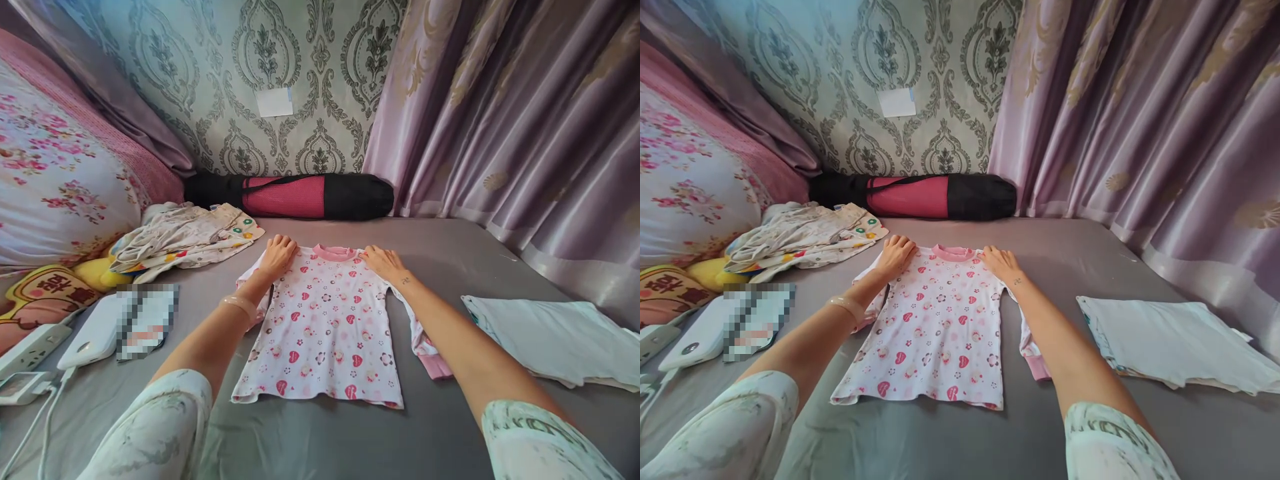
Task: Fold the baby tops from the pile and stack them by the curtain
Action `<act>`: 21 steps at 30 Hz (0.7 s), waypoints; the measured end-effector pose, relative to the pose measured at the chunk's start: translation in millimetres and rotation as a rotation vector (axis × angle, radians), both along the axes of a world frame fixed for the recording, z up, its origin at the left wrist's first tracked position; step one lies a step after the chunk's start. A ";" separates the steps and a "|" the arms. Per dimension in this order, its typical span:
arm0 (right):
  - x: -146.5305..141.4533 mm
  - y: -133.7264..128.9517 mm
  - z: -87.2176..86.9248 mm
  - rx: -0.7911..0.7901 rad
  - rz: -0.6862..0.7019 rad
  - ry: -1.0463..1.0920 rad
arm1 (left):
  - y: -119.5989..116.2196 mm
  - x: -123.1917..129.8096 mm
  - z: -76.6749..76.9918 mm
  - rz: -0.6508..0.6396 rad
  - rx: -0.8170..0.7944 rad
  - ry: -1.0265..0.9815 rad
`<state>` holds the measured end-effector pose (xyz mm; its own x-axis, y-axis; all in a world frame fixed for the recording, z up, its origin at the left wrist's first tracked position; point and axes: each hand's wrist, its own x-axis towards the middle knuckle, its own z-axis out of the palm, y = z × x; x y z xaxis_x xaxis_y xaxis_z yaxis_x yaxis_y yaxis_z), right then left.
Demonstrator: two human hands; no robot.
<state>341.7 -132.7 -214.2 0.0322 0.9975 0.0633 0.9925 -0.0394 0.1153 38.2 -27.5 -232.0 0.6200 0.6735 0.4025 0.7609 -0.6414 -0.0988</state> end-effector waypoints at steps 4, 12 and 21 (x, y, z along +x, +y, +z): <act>6.5 18.7 -5.3 -0.024 0.002 0.005 | 17.4 4.9 -4.5 0.012 0.013 0.033; 16.6 48.2 -9.0 -0.032 0.007 0.019 | 48.5 11.8 -16.1 0.053 -0.032 0.008; 15.6 58.7 -10.7 -0.069 0.010 0.165 | 53.8 27.9 -9.2 0.183 -0.337 0.045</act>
<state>357.3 -73.9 -224.9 0.0269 0.9996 -0.0110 0.9985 -0.0274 -0.0470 66.2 26.3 -241.3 0.4893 0.8646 0.1143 0.8655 -0.4975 0.0584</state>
